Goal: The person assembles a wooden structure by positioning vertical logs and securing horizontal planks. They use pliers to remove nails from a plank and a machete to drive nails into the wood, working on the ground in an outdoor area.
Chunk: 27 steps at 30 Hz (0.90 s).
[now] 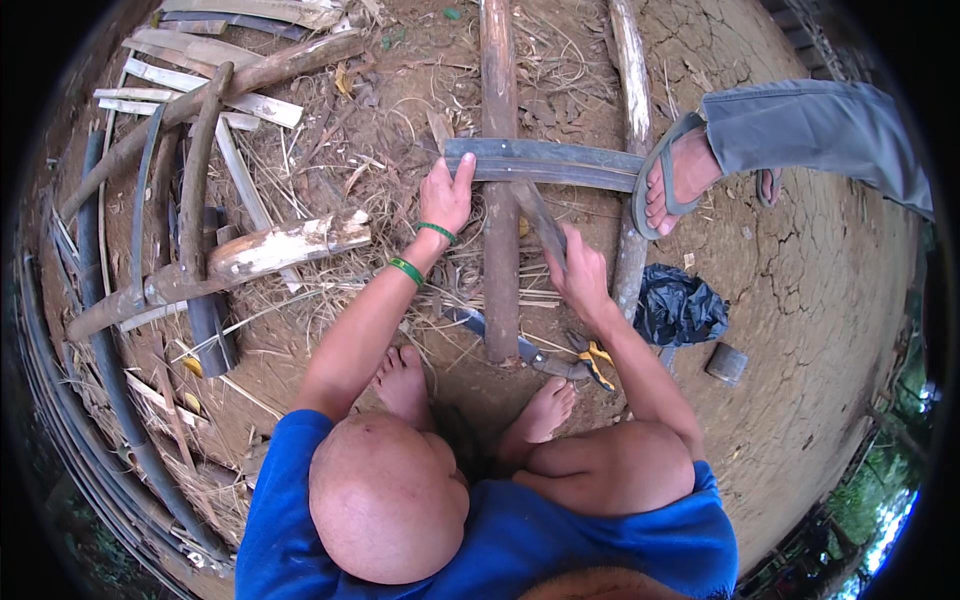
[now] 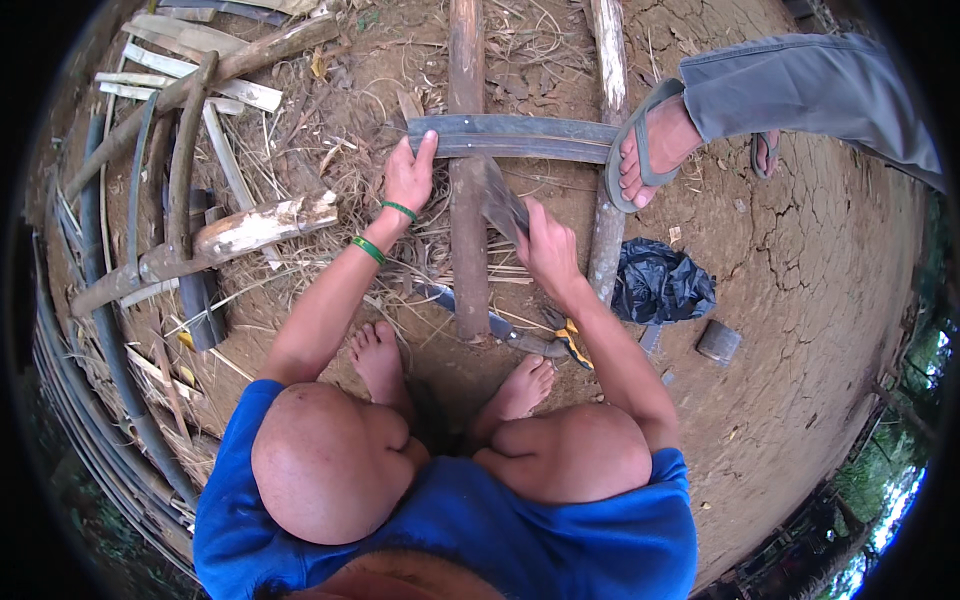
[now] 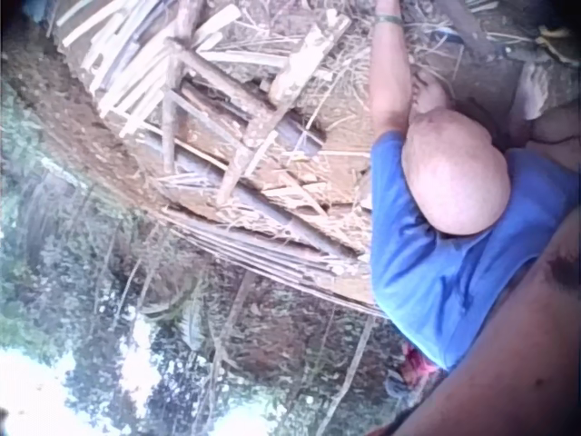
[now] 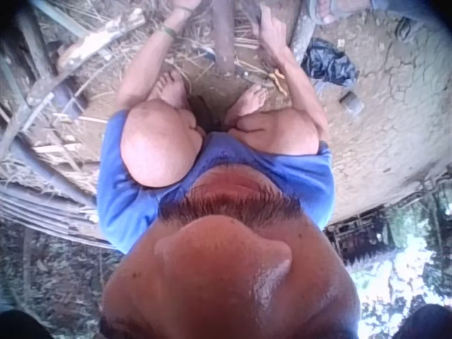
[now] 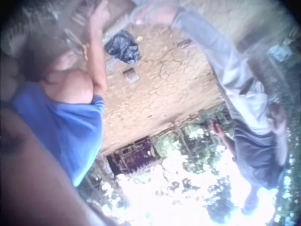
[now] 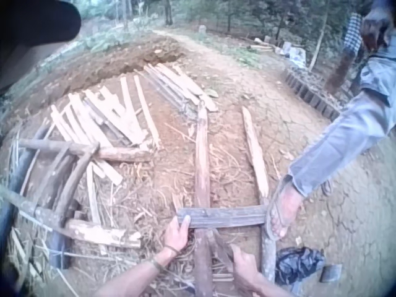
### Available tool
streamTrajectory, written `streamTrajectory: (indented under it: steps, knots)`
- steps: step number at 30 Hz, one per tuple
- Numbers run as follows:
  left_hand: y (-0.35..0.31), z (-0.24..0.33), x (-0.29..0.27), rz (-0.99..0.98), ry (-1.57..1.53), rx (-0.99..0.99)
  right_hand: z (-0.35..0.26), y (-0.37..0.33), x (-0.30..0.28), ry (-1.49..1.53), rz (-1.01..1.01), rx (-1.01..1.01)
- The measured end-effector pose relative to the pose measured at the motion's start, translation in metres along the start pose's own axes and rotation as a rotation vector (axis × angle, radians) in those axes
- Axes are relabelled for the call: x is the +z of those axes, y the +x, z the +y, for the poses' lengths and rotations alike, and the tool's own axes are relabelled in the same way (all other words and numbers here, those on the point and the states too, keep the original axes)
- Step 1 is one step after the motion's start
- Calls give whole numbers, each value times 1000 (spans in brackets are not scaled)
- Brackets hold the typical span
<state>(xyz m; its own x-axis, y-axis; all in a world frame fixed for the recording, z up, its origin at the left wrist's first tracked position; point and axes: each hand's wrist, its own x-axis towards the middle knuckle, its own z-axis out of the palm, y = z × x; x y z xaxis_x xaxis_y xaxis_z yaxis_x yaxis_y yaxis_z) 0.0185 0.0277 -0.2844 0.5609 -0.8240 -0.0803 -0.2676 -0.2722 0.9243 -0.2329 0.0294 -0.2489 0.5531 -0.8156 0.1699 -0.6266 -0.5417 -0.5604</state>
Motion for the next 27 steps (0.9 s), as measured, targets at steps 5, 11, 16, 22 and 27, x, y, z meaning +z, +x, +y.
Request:
streamTrajectory:
  steps: [5,11,16,22,27]
  knots:
    - [1,-4,-2,-13,2,27,-31,50,-13,-13,-179,39]
    - [0,6,-8,-33,38,-17,-22,18,-13,139,25,18]
    - [3,6,-11,-46,18,-1,-10,28,-11,-14,-192,141]
    - [4,1,-8,-38,46,0,-22,0,-28,77,-73,194]
    - [0,-7,-5,-42,-47,29,-55,68,-31,101,-167,196]
